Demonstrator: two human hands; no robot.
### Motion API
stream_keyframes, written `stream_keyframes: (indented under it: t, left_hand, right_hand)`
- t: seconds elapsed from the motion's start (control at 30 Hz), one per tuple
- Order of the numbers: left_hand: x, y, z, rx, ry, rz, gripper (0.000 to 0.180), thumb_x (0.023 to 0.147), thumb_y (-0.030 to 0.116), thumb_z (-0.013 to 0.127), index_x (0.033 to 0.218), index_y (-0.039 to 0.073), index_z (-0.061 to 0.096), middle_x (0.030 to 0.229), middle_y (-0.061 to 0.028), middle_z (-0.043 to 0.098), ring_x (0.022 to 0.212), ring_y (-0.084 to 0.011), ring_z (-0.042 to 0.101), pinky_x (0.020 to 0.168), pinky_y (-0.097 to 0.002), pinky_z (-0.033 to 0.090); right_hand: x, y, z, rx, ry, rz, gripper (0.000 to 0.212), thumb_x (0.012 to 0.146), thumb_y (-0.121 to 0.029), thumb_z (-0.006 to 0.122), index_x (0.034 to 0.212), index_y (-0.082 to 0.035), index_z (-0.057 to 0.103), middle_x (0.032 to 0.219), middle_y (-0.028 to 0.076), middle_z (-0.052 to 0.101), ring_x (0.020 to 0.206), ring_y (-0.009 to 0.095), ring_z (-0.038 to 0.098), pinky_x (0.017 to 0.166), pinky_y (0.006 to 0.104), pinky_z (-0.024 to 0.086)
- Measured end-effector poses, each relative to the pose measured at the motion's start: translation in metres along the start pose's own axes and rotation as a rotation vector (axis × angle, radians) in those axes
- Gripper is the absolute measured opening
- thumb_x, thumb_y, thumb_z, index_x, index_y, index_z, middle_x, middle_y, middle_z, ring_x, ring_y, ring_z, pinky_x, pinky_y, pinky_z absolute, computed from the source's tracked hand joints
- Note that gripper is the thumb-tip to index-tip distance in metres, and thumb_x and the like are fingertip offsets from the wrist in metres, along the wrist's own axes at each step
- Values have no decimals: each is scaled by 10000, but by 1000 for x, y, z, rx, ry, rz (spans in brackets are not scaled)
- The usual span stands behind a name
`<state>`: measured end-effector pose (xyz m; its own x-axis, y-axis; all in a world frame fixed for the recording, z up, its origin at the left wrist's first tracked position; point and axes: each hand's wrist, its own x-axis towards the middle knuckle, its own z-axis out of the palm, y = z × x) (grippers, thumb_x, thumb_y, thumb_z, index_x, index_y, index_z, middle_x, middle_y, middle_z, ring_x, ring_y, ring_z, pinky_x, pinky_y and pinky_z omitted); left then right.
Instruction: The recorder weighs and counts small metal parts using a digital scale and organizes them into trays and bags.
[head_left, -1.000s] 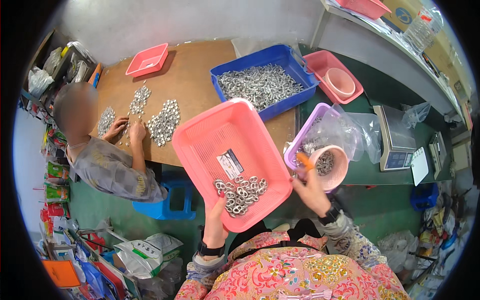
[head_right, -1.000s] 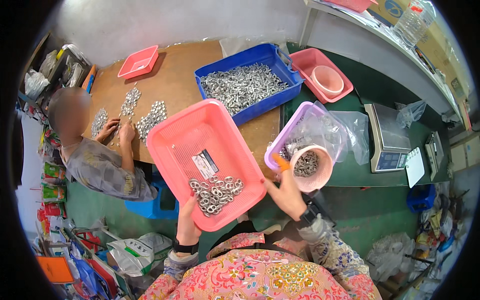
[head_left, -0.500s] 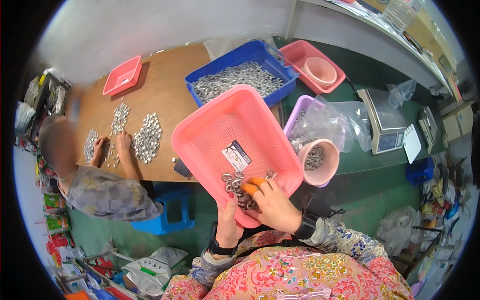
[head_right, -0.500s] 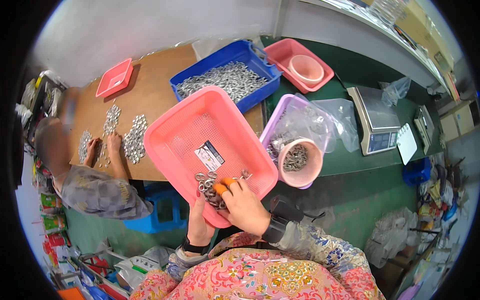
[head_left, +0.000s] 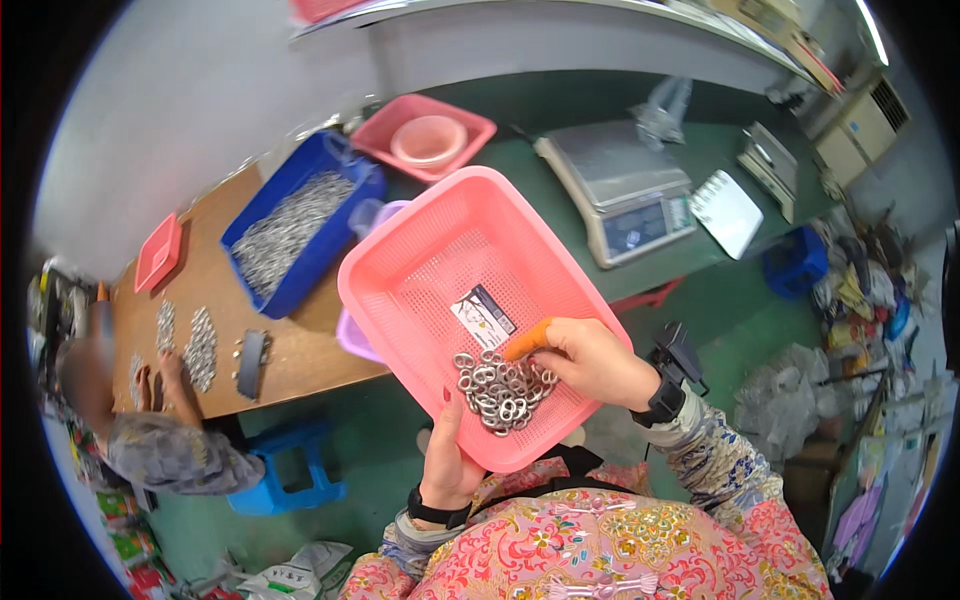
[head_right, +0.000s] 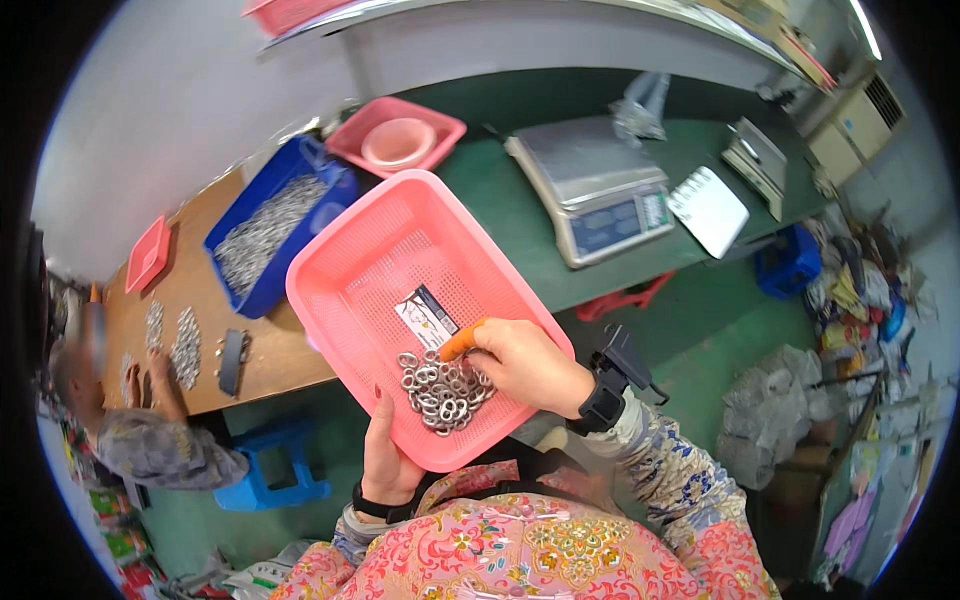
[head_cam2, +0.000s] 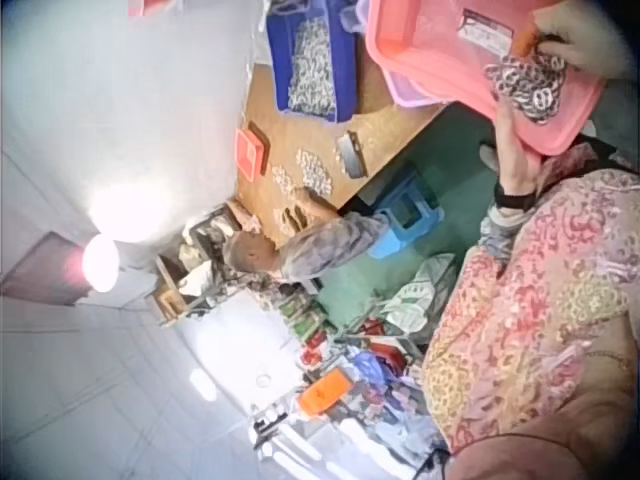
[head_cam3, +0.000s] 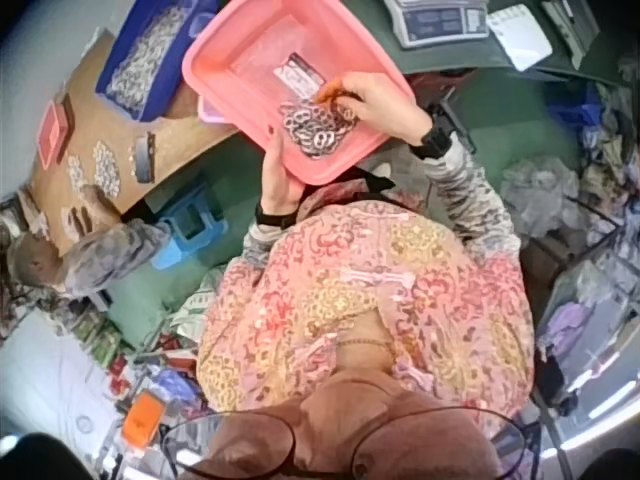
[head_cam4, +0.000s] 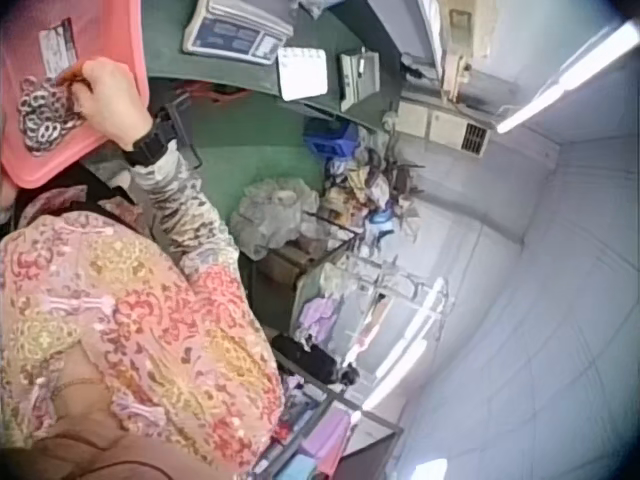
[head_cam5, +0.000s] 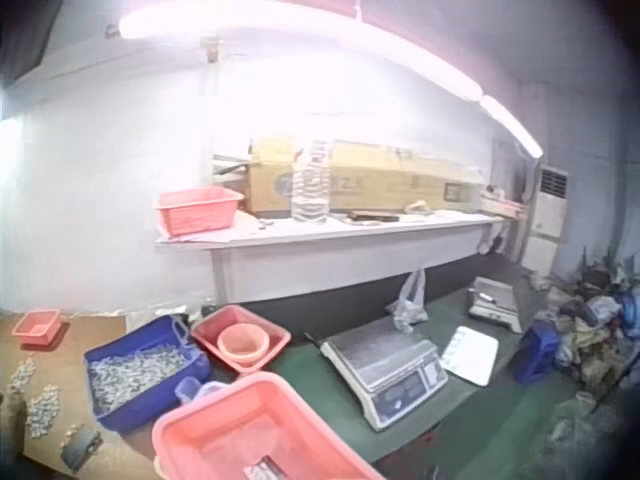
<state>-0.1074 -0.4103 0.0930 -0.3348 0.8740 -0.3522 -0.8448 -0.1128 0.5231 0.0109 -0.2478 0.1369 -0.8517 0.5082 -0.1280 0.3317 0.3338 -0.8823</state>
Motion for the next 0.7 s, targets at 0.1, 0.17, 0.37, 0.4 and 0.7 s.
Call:
stream_keyframes:
  t: [0.1,0.17,0.37,0.4,0.7]
  left_hand:
    - [13,-50,36,13,-33,-43,540,932,310,450,1364,52,253,1340,-125,393,1198,-265,427,1007,-428,358]
    - [21,-83,57,0,-36,-56,527,936,302,441,1362,54,257,1337,-123,398,1193,-265,431,1003,-428,361]
    - [61,-121,94,19,-21,-61,434,936,258,450,1298,38,354,1227,-93,494,1091,-210,513,914,-362,441]
    - [69,-122,99,32,2,-25,434,935,259,451,1296,36,357,1225,-92,495,1088,-210,514,913,-364,442]
    - [208,-108,139,64,53,291,457,944,263,433,1318,20,332,1282,-106,451,1146,-215,471,974,-364,385]
  right_hand:
    - [-39,30,-46,-318,-43,-211,310,768,-122,625,1076,-84,611,1047,102,580,928,250,559,812,355,457]
    - [-60,48,-70,-481,13,-261,390,749,-169,649,1128,-107,580,1101,120,548,974,265,531,833,372,441]
    - [-66,89,-85,-585,-8,-195,621,679,-293,720,1236,-140,494,1220,165,440,1059,314,464,860,424,411]
    - [-59,101,-90,-506,-3,-243,613,677,-272,724,1226,-125,494,1215,160,446,1057,311,467,862,414,413]
    - [8,121,-253,-385,352,-384,367,749,-141,657,1094,-54,564,1080,117,548,1019,285,498,894,363,392]
